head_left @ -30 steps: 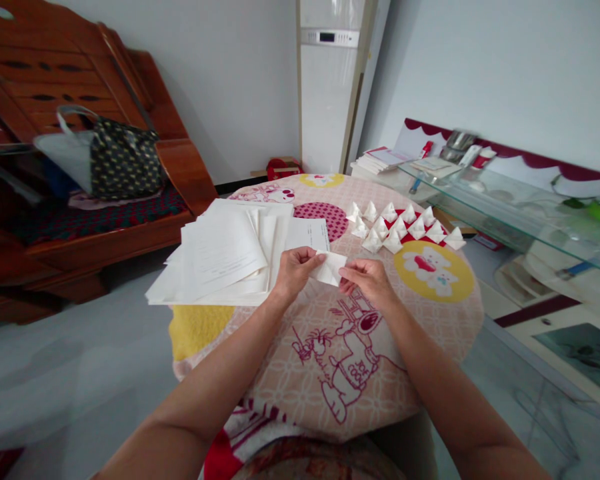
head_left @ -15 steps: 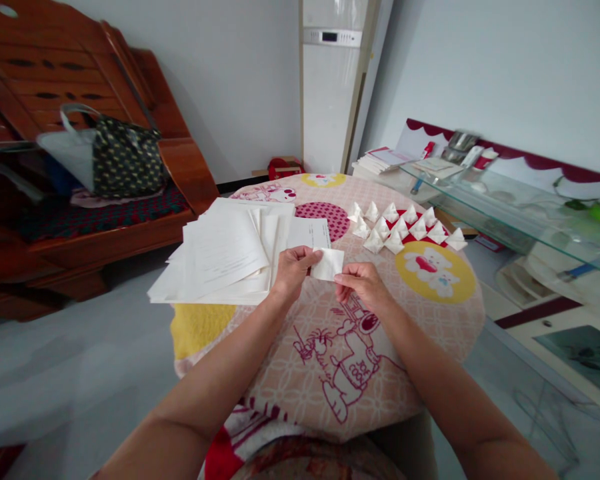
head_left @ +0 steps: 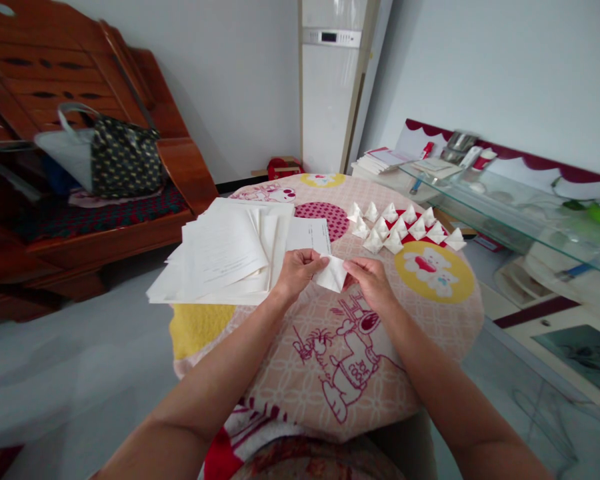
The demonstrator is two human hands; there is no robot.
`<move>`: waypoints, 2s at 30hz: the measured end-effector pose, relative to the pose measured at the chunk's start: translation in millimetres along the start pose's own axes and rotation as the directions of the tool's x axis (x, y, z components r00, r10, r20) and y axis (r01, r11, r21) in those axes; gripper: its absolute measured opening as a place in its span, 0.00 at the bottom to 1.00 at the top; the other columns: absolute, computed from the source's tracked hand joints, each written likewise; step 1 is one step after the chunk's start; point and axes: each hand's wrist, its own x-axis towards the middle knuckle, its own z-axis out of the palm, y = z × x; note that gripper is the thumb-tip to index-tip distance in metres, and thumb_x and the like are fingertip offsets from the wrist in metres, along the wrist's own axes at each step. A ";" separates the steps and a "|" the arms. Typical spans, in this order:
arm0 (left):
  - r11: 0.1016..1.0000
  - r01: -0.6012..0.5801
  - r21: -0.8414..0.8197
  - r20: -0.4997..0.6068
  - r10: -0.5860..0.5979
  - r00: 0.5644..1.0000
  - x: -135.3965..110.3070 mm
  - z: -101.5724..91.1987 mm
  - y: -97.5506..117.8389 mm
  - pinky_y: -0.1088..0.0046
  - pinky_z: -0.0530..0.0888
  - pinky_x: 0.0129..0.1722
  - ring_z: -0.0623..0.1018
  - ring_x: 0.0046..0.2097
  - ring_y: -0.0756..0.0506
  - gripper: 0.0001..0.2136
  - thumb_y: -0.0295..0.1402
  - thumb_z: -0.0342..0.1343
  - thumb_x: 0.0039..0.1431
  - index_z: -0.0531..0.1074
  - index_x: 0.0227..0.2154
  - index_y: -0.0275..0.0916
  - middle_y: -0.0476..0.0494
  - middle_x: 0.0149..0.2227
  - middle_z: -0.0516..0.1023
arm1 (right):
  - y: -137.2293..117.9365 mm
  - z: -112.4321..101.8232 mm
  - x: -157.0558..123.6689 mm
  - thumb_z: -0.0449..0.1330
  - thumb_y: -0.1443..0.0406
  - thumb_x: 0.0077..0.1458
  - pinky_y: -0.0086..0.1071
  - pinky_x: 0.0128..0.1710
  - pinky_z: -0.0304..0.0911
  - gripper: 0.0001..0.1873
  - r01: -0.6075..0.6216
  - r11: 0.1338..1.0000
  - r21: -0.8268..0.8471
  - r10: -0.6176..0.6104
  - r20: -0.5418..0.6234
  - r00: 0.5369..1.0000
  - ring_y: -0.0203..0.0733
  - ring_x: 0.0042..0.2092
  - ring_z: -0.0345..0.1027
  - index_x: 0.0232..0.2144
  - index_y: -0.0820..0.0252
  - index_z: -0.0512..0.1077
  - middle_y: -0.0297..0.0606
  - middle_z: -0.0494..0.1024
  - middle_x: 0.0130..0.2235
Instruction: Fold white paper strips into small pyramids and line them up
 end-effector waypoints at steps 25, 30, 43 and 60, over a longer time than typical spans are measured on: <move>0.992 -0.053 0.115 0.339 0.011 0.941 -2.4 -5.5 3.4 0.79 0.64 0.25 0.70 0.24 0.54 0.21 0.33 0.70 0.49 0.75 0.47 0.35 0.54 0.23 0.72 | 1.8 -9.9 1.2 0.67 0.53 0.48 0.31 0.26 0.57 0.14 0.109 0.980 -0.167 -0.116 -0.032 0.993 0.36 0.25 0.59 0.22 0.57 0.75 0.31 0.70 0.22; 0.999 -0.017 -0.033 0.273 0.026 0.962 -2.5 -4.0 4.5 0.75 0.76 0.34 0.79 0.31 0.50 0.17 0.34 0.72 0.47 0.76 0.38 0.34 0.46 0.30 0.80 | -4.1 -15.6 1.1 0.68 0.55 0.47 0.31 0.26 0.56 0.13 0.166 0.974 -0.155 -0.194 -0.187 0.963 0.36 0.25 0.57 0.21 0.56 0.75 0.30 0.67 0.22; 0.990 -0.138 0.044 0.181 0.128 0.975 -6.8 -1.9 8.3 0.75 0.76 0.33 0.79 0.32 0.50 0.12 0.34 0.70 0.50 0.74 0.34 0.34 0.45 0.30 0.79 | -3.5 -15.7 0.8 0.68 0.55 0.49 0.31 0.26 0.55 0.13 0.252 0.938 -0.239 -0.298 -0.181 0.937 0.36 0.25 0.56 0.22 0.57 0.77 0.30 0.66 0.21; 0.886 -0.178 0.428 0.310 0.040 0.950 1.0 -12.1 0.4 0.77 0.72 0.29 0.77 0.28 0.51 0.07 0.33 0.62 0.57 0.73 0.30 0.35 0.46 0.27 0.79 | -4.9 -14.6 0.8 0.66 0.57 0.51 0.30 0.24 0.54 0.13 0.323 0.869 -0.374 -0.378 -0.082 0.922 0.35 0.24 0.59 0.20 0.58 0.76 0.30 0.69 0.20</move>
